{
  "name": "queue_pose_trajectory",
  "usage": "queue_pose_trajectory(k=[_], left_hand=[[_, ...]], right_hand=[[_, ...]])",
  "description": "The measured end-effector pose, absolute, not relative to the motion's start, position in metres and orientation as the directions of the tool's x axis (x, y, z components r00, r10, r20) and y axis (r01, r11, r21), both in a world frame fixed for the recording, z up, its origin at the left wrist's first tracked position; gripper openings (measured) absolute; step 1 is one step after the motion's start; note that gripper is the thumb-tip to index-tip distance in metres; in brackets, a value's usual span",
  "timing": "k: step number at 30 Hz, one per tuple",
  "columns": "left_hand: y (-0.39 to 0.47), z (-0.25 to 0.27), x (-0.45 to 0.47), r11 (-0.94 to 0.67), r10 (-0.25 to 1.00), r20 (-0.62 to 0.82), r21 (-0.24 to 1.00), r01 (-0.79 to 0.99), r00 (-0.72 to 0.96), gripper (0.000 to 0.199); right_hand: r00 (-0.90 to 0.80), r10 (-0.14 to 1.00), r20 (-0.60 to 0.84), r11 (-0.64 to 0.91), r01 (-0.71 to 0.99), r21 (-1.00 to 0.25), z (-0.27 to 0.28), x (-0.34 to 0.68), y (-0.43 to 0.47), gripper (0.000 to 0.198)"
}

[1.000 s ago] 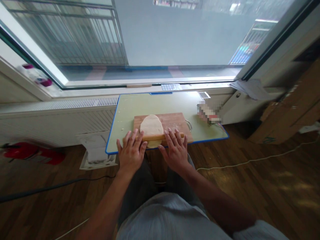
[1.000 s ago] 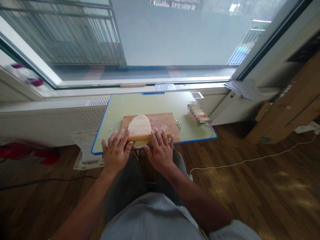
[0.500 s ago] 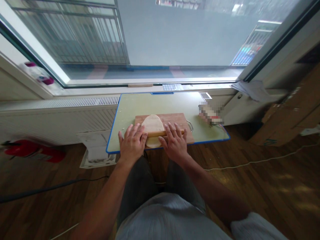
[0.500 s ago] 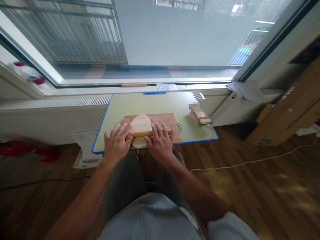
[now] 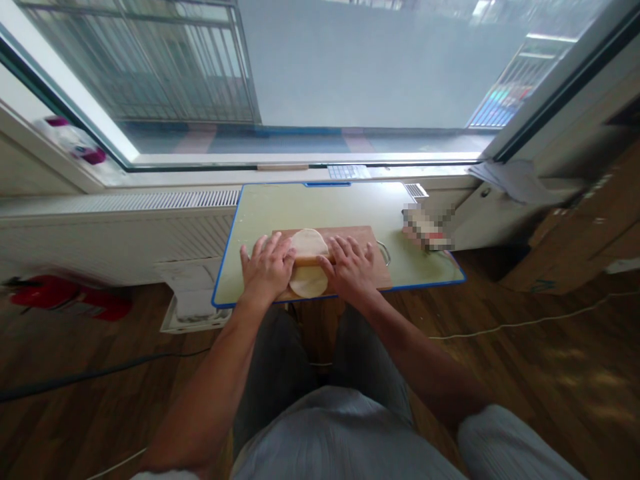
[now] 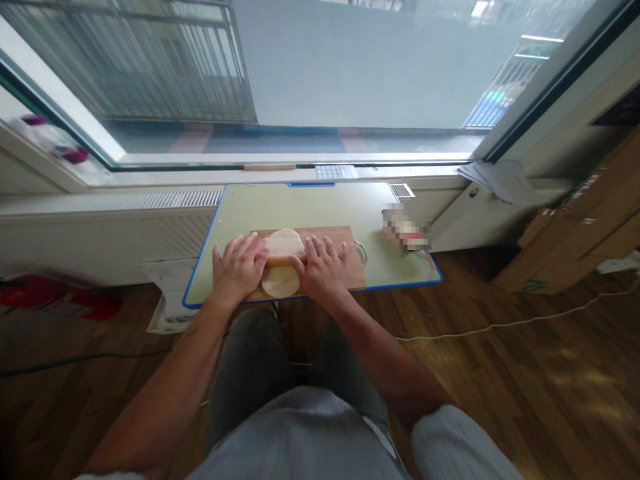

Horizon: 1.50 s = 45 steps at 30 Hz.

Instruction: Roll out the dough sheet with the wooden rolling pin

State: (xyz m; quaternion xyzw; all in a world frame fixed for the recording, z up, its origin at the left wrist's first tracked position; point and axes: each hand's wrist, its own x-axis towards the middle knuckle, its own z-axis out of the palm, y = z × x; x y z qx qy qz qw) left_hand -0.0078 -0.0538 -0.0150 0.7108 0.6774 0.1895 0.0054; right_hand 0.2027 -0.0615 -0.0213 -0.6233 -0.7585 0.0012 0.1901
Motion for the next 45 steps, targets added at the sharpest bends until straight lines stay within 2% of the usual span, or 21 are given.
queue_pose_trajectory(k=[11, 26, 32, 38, 45], left_hand=[[-0.025, -0.010, -0.007, -0.076, 0.963, 0.271, 0.263, 0.962, 0.002, 0.050], [0.030, 0.003, -0.012, -0.009, 0.999, 0.046, 0.267, 0.964, -0.003, 0.054], [0.051, 0.005, -0.011, 0.018, 0.997, 0.071, 0.263, 0.965, -0.037, 0.052], [0.070, 0.009, -0.010, 0.029, 0.997, 0.063, 0.244, 0.969, -0.046, 0.053], [0.089, 0.012, -0.008, 0.060, 0.991, 0.104, 0.240, 0.969, -0.087, 0.050]], right_hand=[[-0.186, 0.956, 0.225, 0.225, 0.960, -0.164, -0.008, 0.201, -0.029, 0.059], [-0.178, 0.971, 0.160, 0.206, 0.962, -0.178, 0.010, 0.197, 0.016, 0.055], [-0.150, 0.980, 0.133, 0.177, 0.960, -0.219, 0.007, 0.194, 0.044, 0.061], [-0.099, 0.987, 0.123, 0.130, 0.952, -0.276, 0.003, 0.191, 0.069, 0.057], [-0.060, 0.990, 0.124, 0.092, 0.958, -0.271, 0.001, 0.188, 0.093, 0.057]])
